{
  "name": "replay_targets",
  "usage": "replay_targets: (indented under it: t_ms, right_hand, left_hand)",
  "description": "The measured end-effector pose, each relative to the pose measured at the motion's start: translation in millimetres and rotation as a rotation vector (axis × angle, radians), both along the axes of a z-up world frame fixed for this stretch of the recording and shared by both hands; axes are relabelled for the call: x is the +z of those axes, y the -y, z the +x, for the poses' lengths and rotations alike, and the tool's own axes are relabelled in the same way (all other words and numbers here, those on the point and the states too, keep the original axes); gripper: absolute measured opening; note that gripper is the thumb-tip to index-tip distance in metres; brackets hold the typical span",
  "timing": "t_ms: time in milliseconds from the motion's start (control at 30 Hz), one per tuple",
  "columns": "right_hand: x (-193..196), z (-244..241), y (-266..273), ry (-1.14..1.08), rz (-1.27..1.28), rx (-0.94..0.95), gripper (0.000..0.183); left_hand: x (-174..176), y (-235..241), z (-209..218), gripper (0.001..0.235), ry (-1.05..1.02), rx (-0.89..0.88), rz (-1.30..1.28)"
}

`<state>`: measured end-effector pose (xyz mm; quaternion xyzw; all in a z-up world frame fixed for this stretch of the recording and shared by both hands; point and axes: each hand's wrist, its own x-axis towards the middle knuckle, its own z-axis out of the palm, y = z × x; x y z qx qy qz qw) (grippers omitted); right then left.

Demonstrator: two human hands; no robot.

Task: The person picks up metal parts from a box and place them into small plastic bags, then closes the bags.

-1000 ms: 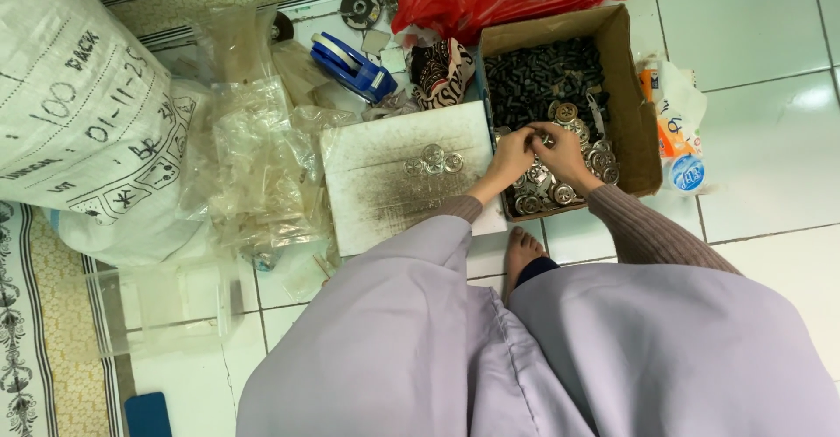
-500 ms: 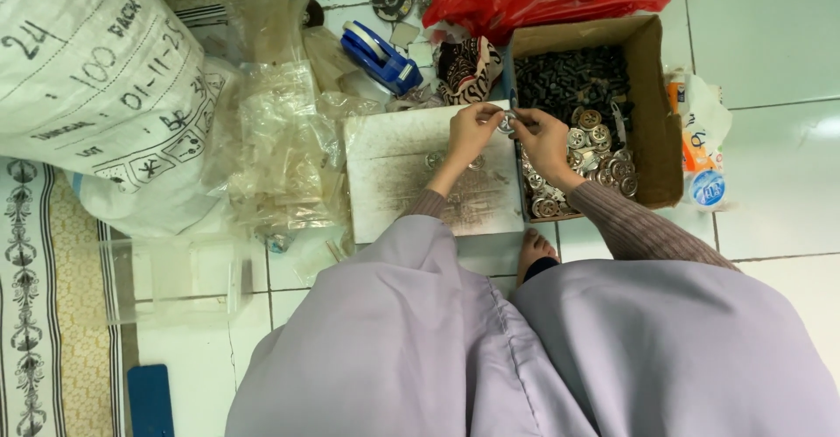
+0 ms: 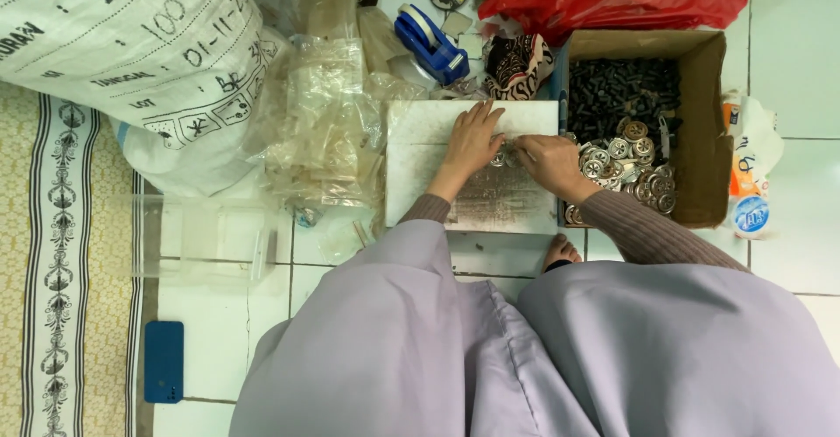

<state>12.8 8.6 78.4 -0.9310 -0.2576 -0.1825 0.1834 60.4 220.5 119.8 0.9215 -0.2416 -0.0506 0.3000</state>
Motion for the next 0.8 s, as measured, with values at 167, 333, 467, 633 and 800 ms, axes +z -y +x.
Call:
replay_targets:
  t_ms: [167,333,467,633,800]
  right_hand:
    - [-20.0,-9.5,-3.2,0.141,-0.204,0.103,0.018]
    - [6.9,-20.3,-8.6,0.010,-0.228,0.180,0.039]
    - [5.5,-14.5,0.3,-0.157,-0.161,0.138,0.052]
    - [22.4,7.7,30.1,-0.088,0.039,-0.024,0.042]
    - [16.9,16.6,93.5,-0.157,0.273,-0.443,0.030]
  left_hand:
    - [-82.6,10.3,-27.5,0.058,0.238,0.127,0.154]
    - [-93.0,12.2,-35.4,0.048,0.329,0.156,0.104]
    - [-84.3,22.1,-33.3,0.054,0.301,0.204,0.069]
    - [-59.2,72.9,-20.8,0.061,0.265,0.185,-0.071]
    - [-43.1,160.4,-27.4,0.066,0.292,0.007,-0.189]
